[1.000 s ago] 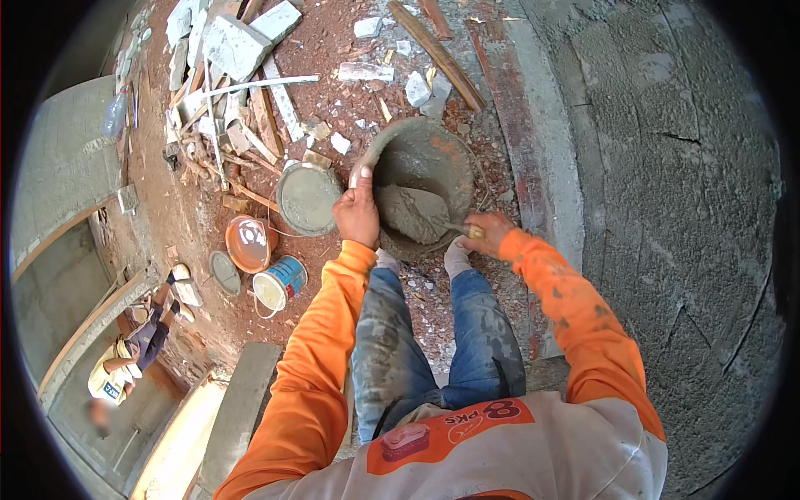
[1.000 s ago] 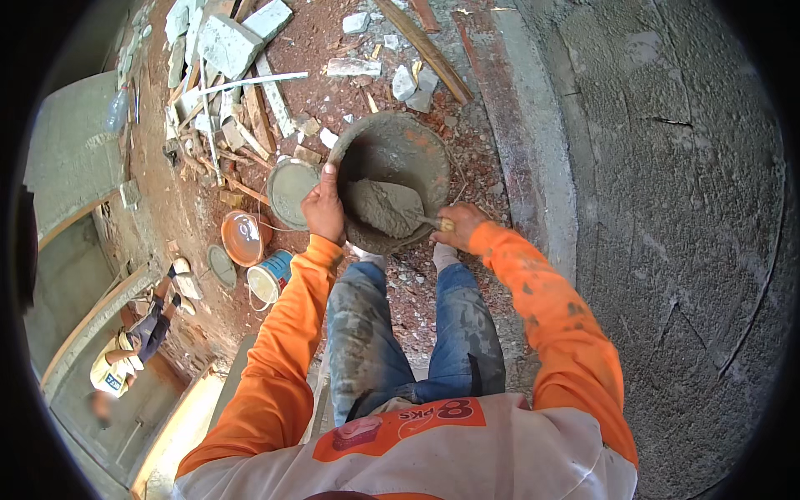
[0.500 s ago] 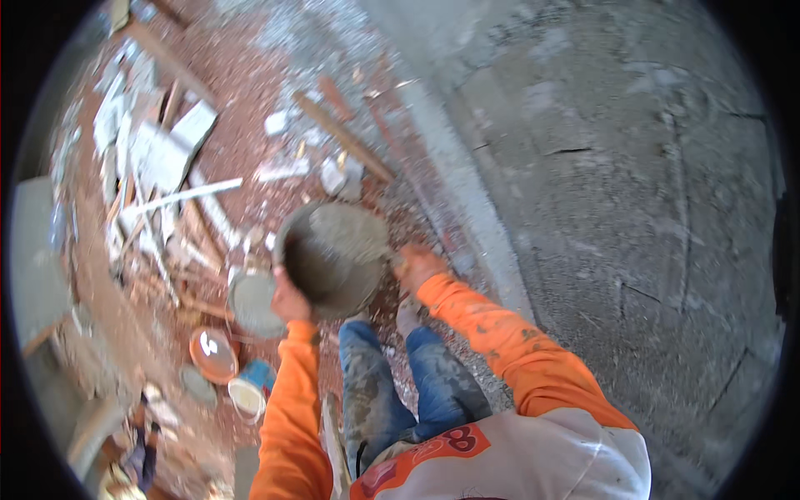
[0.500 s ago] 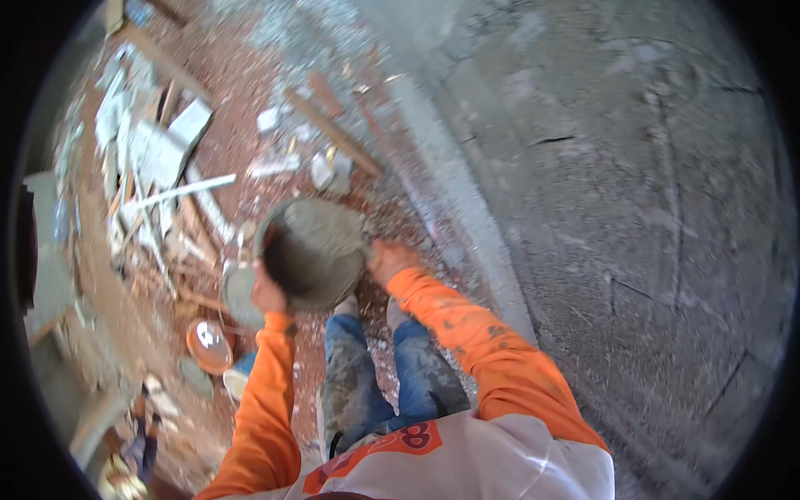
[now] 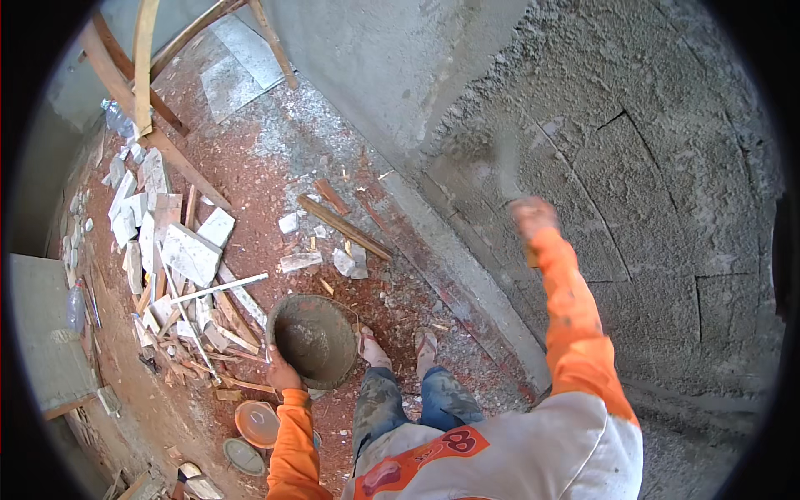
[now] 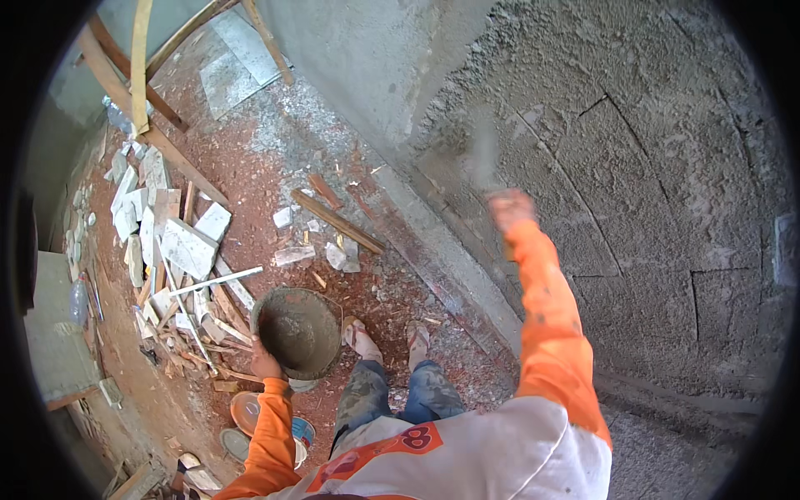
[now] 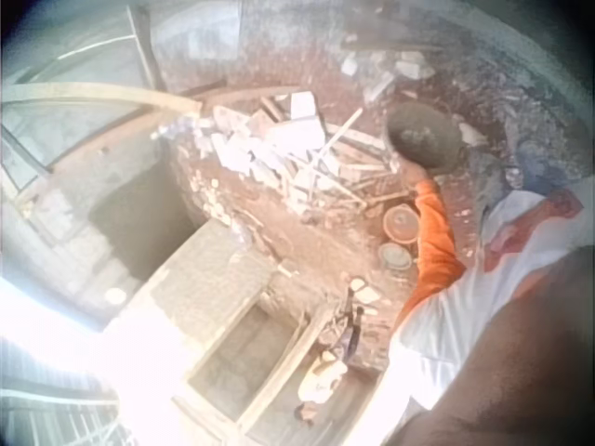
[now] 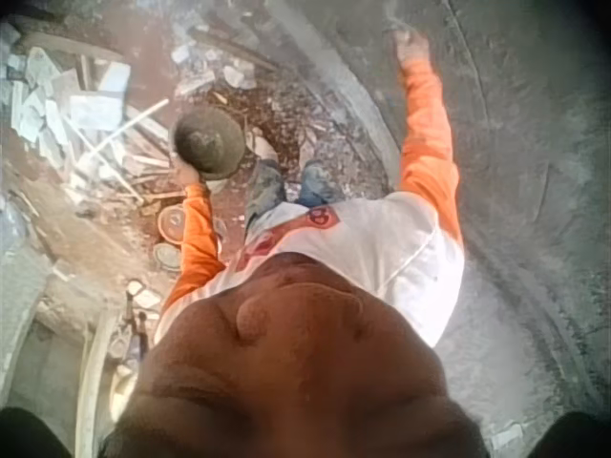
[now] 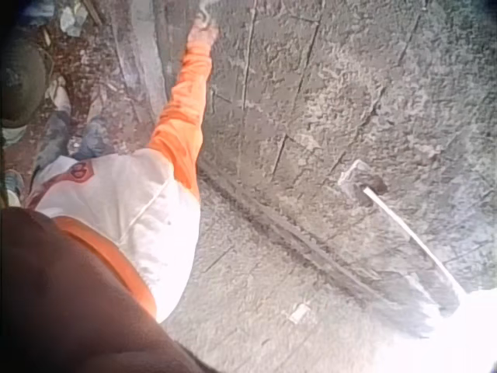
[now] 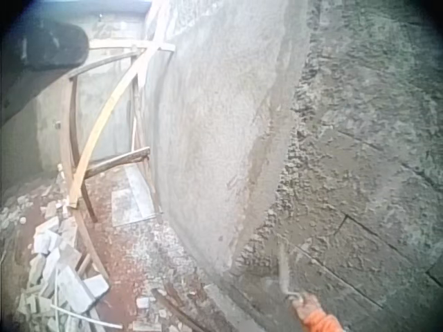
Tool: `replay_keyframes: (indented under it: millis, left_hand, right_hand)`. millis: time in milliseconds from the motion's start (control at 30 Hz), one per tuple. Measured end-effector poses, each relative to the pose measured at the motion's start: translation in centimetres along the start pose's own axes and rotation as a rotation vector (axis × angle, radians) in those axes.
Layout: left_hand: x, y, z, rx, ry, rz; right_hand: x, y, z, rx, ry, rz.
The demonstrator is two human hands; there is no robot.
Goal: Mixing mortar in a bucket and applying plaster to a wall using a trowel.
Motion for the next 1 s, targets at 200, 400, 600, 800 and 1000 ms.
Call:
replay_keyframes:
  millis: [200, 400, 600, 800, 1000]
  left_hand:
    - [1.2, 0.0, 1.5, 0.126, 0.341, 0.017]
    - [9.7, -1.2, -1.6, -0.213, 0.365, 0.040]
    - [17.0, -2.6, -7.0, -0.240, 0.936, -0.046]
    - [21.8, -3.7, -10.5, -0.334, 0.953, -0.041]
    - [18.0, -2.6, -7.9, -0.487, 0.236, -0.578]
  right_hand:
    - [-4.1, -7.6, -14.8, 0.481, -0.136, 0.127]
    - [-5.6, 5.8, -24.5, -0.474, -0.518, -0.368]
    - [-9.2, 12.9, -22.7, -0.342, -0.571, -0.845]
    - [-5.4, 11.6, -25.6, -0.660, -0.495, -0.328]
    - [-2.1, 7.2, -28.2, -0.517, -0.359, -0.149]
Point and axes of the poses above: each hand's wrist, its own z-axis towards the middle knuckle, its own y-axis out of the palm, x = y × z, the point moved 3 cm from there along z, towards the middle knuckle, and after that the axes turned 2 degrees about z, right-handed, at the moved point
